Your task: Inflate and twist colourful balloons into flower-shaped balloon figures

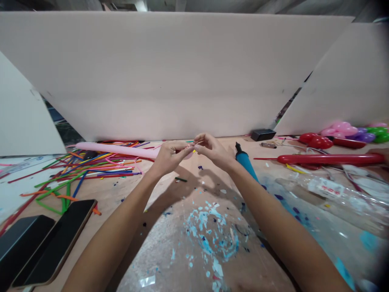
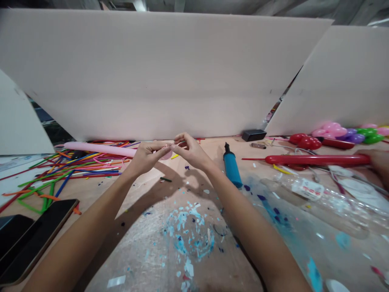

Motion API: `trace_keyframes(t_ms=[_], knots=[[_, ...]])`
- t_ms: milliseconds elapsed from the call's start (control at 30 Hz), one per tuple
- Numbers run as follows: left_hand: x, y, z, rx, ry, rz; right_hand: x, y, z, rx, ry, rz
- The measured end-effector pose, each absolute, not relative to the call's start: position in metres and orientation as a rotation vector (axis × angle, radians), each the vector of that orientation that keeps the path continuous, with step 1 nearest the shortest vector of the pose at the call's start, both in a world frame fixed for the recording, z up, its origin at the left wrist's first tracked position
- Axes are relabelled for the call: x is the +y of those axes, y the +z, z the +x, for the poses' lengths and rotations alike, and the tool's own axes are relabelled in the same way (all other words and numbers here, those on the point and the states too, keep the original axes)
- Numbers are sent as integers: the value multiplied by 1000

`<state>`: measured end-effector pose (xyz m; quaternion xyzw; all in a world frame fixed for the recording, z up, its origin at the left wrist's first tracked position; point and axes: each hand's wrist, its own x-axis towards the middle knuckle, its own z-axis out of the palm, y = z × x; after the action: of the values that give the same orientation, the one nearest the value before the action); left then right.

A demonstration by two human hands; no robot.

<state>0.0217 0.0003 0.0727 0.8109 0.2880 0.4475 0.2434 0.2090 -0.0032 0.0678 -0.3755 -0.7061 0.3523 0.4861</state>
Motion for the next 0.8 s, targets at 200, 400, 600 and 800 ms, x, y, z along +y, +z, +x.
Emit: trace_keyframes(t_ms=[200,400,600,800], knots=[[-2,73,25,662,1239,2202,-5,67,200,-1554,980,-791],[0,68,29,716,1394,2281,-8,65,191,-1504,1159,-635],[7,64,24,662,1277,2296,-7,65,195,-1549,1299,-608],[6,68,21,755,1294,2402,-9,69,193,-1531,1273,-673]])
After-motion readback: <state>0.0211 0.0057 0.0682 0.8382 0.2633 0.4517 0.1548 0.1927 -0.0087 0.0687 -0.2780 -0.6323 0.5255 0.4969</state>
